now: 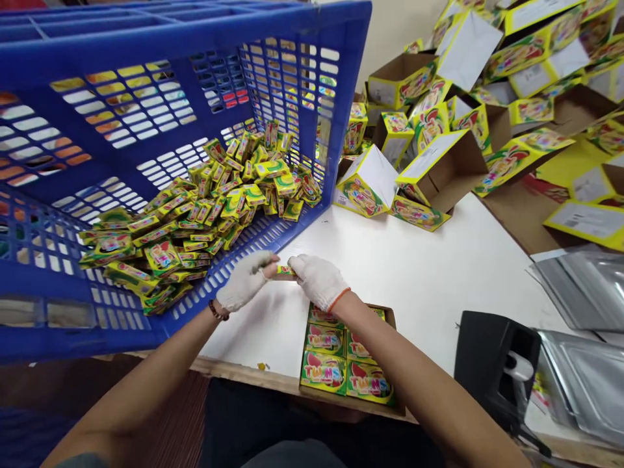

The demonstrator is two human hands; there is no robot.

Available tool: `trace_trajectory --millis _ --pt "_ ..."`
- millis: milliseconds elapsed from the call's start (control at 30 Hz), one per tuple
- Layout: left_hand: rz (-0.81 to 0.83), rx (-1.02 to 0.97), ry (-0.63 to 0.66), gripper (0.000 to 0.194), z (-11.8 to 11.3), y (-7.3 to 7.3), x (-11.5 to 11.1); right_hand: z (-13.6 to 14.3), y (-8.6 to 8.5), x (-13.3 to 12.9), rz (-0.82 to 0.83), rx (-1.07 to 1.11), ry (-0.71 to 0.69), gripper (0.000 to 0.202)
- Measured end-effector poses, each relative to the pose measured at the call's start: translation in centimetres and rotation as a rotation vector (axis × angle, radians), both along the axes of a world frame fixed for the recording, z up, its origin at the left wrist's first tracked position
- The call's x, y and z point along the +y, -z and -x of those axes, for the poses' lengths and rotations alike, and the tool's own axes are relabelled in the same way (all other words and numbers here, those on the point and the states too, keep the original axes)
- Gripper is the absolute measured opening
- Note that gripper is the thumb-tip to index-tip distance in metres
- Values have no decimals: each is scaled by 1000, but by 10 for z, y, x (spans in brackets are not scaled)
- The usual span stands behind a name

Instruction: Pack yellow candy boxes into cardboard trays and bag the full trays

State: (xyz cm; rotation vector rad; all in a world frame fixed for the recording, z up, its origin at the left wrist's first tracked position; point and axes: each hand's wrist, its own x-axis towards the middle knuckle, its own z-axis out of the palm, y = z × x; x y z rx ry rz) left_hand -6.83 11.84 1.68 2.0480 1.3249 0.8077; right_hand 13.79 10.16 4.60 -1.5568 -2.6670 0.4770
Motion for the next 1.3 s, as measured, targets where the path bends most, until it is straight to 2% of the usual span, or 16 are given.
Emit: trace_trajectory --millis 67,133,167,233,300,400,500,567,667,733,833,967,1067,1133,1233,1300 --pt "-240 171 -204 29 13 -13 31 -1 2 6 38 -8 28 23" --pt "-335 391 -425 37 32 -25 68 -8 5 6 48 3 44 24" --pt "-321 481 -460 36 42 -30 84 -12 7 5 45 3 45 25" --pt "-293 529 -471 21 58 -39 105 -20 8 2 25 -12 32 24" --pt "-285 503 -463 13 65 -43 107 -25 6 0 -23 -46 6 22" --pt "-264 431 -411 21 60 -35 77 -22 -1 1 -154 -55 -40 19" --pt "-145 344 -213 25 45 -4 29 -4 -2 5 -243 -8 -143 19" --pt "6 233 -79 26 38 25 0 12 5 5 -204 -33 -209 21" --pt "107 167 -48 29 38 61 -28 35 22 3 -40 -165 -219 24" --pt "124 149 -54 32 42 76 -38 43 32 1 28 -216 -200 25" --pt "144 105 -56 37 44 86 -48 46 42 1 14 -207 -191 28" --pt "135 132 -122 41 32 93 -56 50 44 3 -60 -253 -302 25" --pt "143 121 -122 39 24 90 -57 51 36 5 -73 -258 -316 23" --pt "88 54 -171 47 21 79 -58 42 23 6 -54 -184 -244 21" --pt "-92 -29 -253 48 14 46 -67 7 -6 0 41 93 -76 25" --pt "-186 -26 -133 30 3 22 -82 -26 -21 -11 194 314 -27 30"
